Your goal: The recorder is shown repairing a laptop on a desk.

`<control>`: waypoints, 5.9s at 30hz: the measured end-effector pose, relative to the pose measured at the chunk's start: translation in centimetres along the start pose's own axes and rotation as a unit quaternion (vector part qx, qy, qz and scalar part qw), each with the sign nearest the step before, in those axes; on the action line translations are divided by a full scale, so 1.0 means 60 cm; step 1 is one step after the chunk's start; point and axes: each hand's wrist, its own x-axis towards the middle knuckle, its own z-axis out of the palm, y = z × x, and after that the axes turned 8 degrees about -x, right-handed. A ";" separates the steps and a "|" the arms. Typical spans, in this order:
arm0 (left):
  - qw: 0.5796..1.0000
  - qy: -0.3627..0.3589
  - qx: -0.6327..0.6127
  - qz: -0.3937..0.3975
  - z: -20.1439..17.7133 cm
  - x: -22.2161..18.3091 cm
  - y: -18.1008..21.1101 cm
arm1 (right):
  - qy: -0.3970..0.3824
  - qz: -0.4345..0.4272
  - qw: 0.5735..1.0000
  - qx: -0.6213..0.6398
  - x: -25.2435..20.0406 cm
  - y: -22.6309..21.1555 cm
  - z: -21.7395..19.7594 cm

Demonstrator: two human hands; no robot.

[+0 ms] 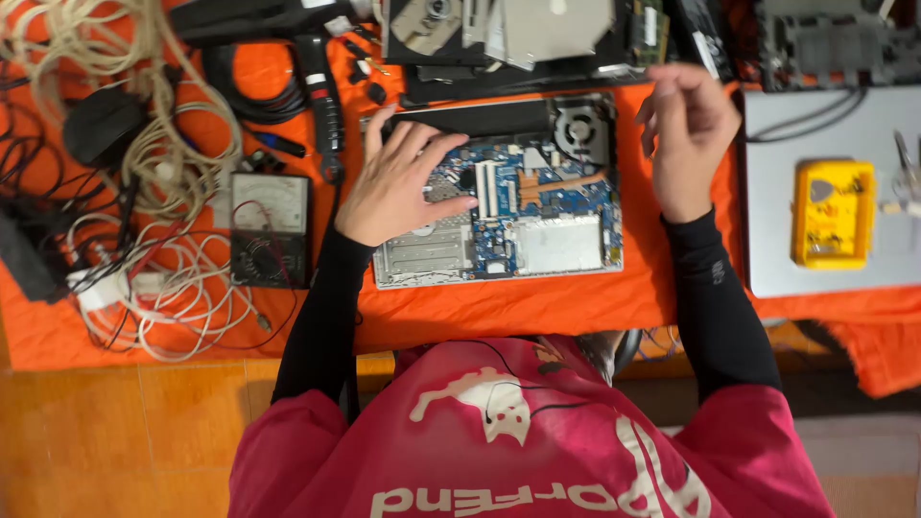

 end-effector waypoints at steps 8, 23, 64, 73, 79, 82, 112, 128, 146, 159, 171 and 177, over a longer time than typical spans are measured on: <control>1.000 -0.003 0.020 0.013 -0.012 0.003 0.019 | 0.050 0.016 0.998 -0.039 -0.067 -0.081 -0.127; 1.000 -0.011 0.027 -0.002 -0.011 0.000 0.019 | 0.034 0.033 0.825 -0.563 -0.267 -0.071 -0.132; 0.999 -0.021 0.036 0.017 -0.008 -0.008 0.006 | 0.357 -0.017 0.921 0.158 -0.262 0.086 -0.194; 0.999 -0.030 0.037 0.009 -0.004 -0.007 0.007 | 0.307 -0.048 0.950 0.003 -0.264 0.071 -0.136; 0.999 -0.033 0.039 0.012 -0.006 -0.006 0.008 | 0.331 -0.021 0.943 0.007 -0.268 0.074 -0.139; 0.998 -0.034 0.051 0.015 -0.007 -0.005 0.006 | 0.313 -0.023 0.949 0.015 -0.268 0.081 -0.141; 0.999 -0.035 0.025 -0.005 0.000 -0.011 0.000 | 0.302 -0.014 0.953 0.011 -0.270 0.085 -0.147; 1.000 -0.015 0.016 0.005 0.020 -0.019 -0.022 | 0.230 -0.052 0.963 0.130 -0.157 0.038 -0.165; 0.984 -0.004 0.033 0.174 0.177 -0.017 0.178 | 0.071 -0.013 0.960 0.272 0.013 0.073 -0.082; 0.977 0.002 0.119 0.179 0.210 -0.014 0.158 | 0.047 0.060 0.960 0.269 -0.004 0.084 -0.068; 0.991 0.038 -0.044 0.121 0.177 0.000 0.149 | 0.054 0.074 0.951 0.295 0.004 0.093 -0.063; 0.997 0.043 -0.008 0.065 0.122 -0.009 0.097 | 0.032 0.075 0.957 0.279 0.007 0.072 -0.053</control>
